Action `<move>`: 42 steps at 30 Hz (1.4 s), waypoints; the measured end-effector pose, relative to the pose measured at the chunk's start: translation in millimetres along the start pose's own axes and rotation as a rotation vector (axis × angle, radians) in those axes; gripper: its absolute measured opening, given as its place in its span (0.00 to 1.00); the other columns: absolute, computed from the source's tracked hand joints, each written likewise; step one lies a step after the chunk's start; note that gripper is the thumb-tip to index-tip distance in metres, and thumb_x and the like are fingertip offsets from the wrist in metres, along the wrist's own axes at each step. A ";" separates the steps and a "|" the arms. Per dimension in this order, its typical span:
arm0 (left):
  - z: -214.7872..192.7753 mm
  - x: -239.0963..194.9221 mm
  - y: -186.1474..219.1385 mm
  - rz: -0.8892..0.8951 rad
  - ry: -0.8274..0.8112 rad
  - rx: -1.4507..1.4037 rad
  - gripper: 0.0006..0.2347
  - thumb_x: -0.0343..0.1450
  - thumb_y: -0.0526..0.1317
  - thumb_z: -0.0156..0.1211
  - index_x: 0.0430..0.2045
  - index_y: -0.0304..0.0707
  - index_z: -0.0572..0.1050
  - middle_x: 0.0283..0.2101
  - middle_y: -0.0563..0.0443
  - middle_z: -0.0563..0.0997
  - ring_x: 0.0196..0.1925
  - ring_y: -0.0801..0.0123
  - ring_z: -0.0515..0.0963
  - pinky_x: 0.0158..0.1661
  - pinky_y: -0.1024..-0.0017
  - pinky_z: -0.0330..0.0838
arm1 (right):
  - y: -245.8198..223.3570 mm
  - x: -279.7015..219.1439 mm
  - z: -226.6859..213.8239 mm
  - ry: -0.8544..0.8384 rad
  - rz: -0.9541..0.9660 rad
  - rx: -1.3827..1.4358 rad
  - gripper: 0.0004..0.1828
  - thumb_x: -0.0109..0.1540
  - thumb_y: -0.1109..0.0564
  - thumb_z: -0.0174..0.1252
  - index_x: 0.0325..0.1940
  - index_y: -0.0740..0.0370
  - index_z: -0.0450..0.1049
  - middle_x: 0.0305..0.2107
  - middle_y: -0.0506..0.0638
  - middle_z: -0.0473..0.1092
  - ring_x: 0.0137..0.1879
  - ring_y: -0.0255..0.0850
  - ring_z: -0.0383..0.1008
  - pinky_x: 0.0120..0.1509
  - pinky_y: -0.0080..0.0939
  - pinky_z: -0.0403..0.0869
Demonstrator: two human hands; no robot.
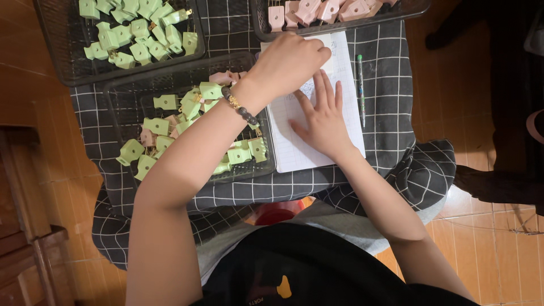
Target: The person repeatedly picks up small pink and green electrical plug parts from baskets, inspects them by turning them over, and writes notes in a notebook. The person handles the parts one at a time and records observations.
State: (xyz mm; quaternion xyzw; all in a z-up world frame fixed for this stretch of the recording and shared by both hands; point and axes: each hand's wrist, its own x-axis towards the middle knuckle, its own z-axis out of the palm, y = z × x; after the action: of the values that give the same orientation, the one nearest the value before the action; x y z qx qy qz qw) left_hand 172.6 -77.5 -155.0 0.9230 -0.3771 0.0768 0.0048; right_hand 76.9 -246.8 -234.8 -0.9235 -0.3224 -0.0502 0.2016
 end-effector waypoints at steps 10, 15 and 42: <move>11.1 -3.8 0.9 -0.243 0.171 -0.434 0.16 0.68 0.23 0.59 0.51 0.30 0.78 0.53 0.43 0.84 0.41 0.58 0.86 0.38 0.63 0.83 | 4.2 3.1 2.1 0.013 -0.021 -0.170 0.33 0.63 0.43 0.66 0.69 0.61 0.71 0.77 0.72 0.48 0.80 0.68 0.51 0.80 0.73 0.54; 14.2 -7.1 6.2 -0.324 0.248 -0.673 0.12 0.76 0.32 0.48 0.50 0.41 0.79 0.52 0.50 0.85 0.50 0.57 0.85 0.45 0.61 0.80 | 4.3 2.6 0.7 0.011 -0.026 -0.202 0.30 0.64 0.42 0.64 0.64 0.62 0.74 0.74 0.73 0.54 0.80 0.68 0.51 0.80 0.74 0.54; 7.1 7.6 13.0 -0.432 0.361 -1.156 0.09 0.79 0.39 0.45 0.37 0.46 0.77 0.24 0.60 0.80 0.20 0.78 0.78 0.23 0.80 0.72 | 8.8 23.1 -5.7 0.193 0.047 -0.162 0.34 0.63 0.44 0.62 0.67 0.66 0.68 0.68 0.66 0.62 0.56 0.62 0.64 0.57 0.58 0.66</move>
State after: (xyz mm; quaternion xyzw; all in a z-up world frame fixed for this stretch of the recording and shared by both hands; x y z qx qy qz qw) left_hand 169.9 -92.5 -161.5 0.7993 -0.1564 0.0128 0.5801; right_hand 100.6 -242.1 -227.4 -0.9350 -0.2749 -0.1599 0.1574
